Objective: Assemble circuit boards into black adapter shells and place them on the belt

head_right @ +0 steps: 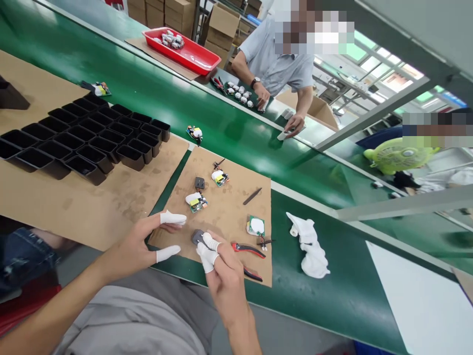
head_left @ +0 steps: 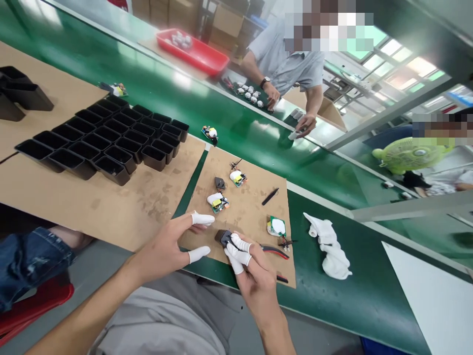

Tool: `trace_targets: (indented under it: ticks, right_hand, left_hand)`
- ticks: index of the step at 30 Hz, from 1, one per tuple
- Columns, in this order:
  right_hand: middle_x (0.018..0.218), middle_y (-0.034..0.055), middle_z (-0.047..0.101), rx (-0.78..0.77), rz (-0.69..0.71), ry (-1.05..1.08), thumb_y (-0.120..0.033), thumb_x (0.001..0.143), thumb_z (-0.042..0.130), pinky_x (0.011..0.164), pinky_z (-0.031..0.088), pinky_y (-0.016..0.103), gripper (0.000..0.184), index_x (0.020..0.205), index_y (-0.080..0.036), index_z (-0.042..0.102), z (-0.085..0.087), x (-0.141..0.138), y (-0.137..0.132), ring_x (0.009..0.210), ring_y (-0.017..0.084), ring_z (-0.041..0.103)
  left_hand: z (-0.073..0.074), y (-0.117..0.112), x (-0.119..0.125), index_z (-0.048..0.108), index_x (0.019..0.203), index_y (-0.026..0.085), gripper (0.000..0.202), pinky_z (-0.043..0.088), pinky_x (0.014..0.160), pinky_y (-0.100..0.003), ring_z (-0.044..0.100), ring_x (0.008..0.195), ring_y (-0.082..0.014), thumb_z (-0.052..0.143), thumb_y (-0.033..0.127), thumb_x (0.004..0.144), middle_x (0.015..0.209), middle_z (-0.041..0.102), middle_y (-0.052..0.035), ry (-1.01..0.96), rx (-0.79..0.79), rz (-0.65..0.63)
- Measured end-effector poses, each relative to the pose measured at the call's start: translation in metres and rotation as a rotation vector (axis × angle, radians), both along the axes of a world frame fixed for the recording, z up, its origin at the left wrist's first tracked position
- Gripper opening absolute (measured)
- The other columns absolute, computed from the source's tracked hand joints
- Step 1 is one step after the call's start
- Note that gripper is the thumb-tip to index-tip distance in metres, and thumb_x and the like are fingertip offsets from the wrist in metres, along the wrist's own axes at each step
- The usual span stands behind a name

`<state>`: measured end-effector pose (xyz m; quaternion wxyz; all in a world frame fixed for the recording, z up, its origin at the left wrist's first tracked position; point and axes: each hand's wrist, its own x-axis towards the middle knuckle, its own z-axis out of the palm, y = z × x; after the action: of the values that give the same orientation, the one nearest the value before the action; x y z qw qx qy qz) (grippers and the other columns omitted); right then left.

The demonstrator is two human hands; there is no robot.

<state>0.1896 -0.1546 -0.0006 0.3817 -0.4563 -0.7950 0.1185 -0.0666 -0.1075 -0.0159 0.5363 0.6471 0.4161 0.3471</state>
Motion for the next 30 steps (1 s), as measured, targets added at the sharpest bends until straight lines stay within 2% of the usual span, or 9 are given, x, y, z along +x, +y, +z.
trace_targets:
  ticks: [5, 11, 13, 16, 19, 21, 26, 28, 30]
  right_hand:
    - [0.132, 0.0136, 0.085, 0.076, -0.056, 0.037, 0.003, 0.102, 0.073, 0.105, 0.074, 0.045, 0.055, 0.146, -0.03, 0.08, -0.011, -0.001, -0.005, 0.135, 0.033, 0.08]
    - [0.122, 0.011, 0.086, 0.146, -0.183, 0.157, 0.002, 0.099, 0.078, 0.099, 0.075, 0.043, 0.045, 0.132, -0.028, 0.084, -0.007, -0.02, -0.001, 0.115, 0.028, 0.086]
    - [0.12, 0.011, 0.085, 0.133, -0.228, 0.186, 0.0, 0.098, 0.081, 0.097, 0.076, 0.043, 0.043, 0.131, -0.027, 0.083, -0.006, -0.03, -0.006, 0.112, 0.028, 0.086]
    - [0.121, 0.0122, 0.085, 0.056, -0.231, 0.157, -0.001, 0.101, 0.075, 0.1, 0.074, 0.043, 0.042, 0.131, -0.028, 0.085, -0.009, -0.043, -0.018, 0.115, 0.029, 0.086]
    - [0.124, 0.0128, 0.086, 0.009, -0.218, 0.165, -0.002, 0.103, 0.069, 0.105, 0.073, 0.042, 0.042, 0.131, -0.028, 0.087, -0.015, -0.048, -0.025, 0.121, 0.029, 0.085]
    - [0.125, 0.0117, 0.087, -0.009, -0.229, 0.218, -0.003, 0.103, 0.07, 0.106, 0.072, 0.041, 0.041, 0.13, -0.029, 0.088, -0.019, -0.047, -0.025, 0.121, 0.027, 0.085]
    - [0.115, 0.0105, 0.088, -0.021, -0.409, 0.516, -0.02, 0.102, 0.084, 0.095, 0.074, 0.038, 0.014, 0.115, -0.025, 0.088, -0.03, -0.044, -0.023, 0.104, 0.024, 0.087]
    - [0.114, 0.0097, 0.088, -0.054, -0.484, 0.637, -0.029, 0.109, 0.078, 0.09, 0.076, 0.036, 0.016, 0.124, -0.025, 0.084, -0.033, -0.044, -0.024, 0.1, 0.022, 0.088]
    - [0.115, 0.0088, 0.09, -0.131, -0.528, 0.776, -0.036, 0.118, 0.064, 0.093, 0.076, 0.037, 0.026, 0.135, -0.027, 0.081, -0.033, -0.042, -0.027, 0.106, 0.022, 0.089]
  left_hand:
    - [0.006, 0.001, 0.001, 0.068, 0.146, 0.034, 0.047, 0.059, 0.119, -0.04, 0.073, 0.135, -0.0267, 0.076, 0.026, 0.101, 0.146, 0.076, -0.0017, 0.078, 0.054, -0.095]
    - [0.004, 0.003, 0.004, 0.069, 0.143, 0.031, 0.04, 0.058, 0.119, -0.041, 0.073, 0.133, -0.0271, 0.075, 0.028, 0.103, 0.143, 0.076, -0.004, 0.054, 0.092, -0.106]
    - [0.0, 0.002, 0.004, 0.067, 0.145, 0.031, 0.045, 0.06, 0.117, -0.042, 0.074, 0.131, -0.0272, 0.076, 0.028, 0.102, 0.14, 0.076, -0.0043, 0.055, 0.085, -0.086]
    - [-0.006, -0.002, 0.003, 0.062, 0.151, 0.031, 0.057, 0.061, 0.117, -0.043, 0.075, 0.131, -0.0274, 0.075, 0.019, 0.097, 0.141, 0.077, -0.0053, 0.072, 0.091, -0.049]
    - [-0.01, -0.004, 0.002, 0.059, 0.154, 0.031, 0.07, 0.06, 0.12, -0.044, 0.073, 0.135, -0.0271, 0.069, 0.007, 0.089, 0.145, 0.075, -0.0051, 0.104, 0.106, -0.063]
    - [-0.012, -0.005, 0.002, 0.058, 0.155, 0.031, 0.074, 0.06, 0.12, -0.045, 0.073, 0.136, -0.0273, 0.067, 0.005, 0.086, 0.145, 0.075, -0.0053, 0.116, 0.119, -0.072]
    - [-0.008, -0.005, 0.001, 0.061, 0.151, 0.031, 0.054, 0.061, 0.118, -0.046, 0.073, 0.134, -0.0286, 0.071, 0.021, 0.099, 0.144, 0.075, -0.0073, 0.112, 0.091, -0.069]
    - [-0.005, -0.006, 0.0, 0.063, 0.15, 0.033, 0.05, 0.062, 0.118, -0.045, 0.074, 0.132, -0.0278, 0.076, 0.029, 0.101, 0.141, 0.076, -0.006, 0.074, 0.061, -0.054]
    - [-0.003, -0.006, -0.001, 0.064, 0.149, 0.034, 0.05, 0.062, 0.117, -0.044, 0.075, 0.129, -0.0269, 0.079, 0.036, 0.101, 0.138, 0.077, -0.0053, 0.037, 0.047, -0.033]
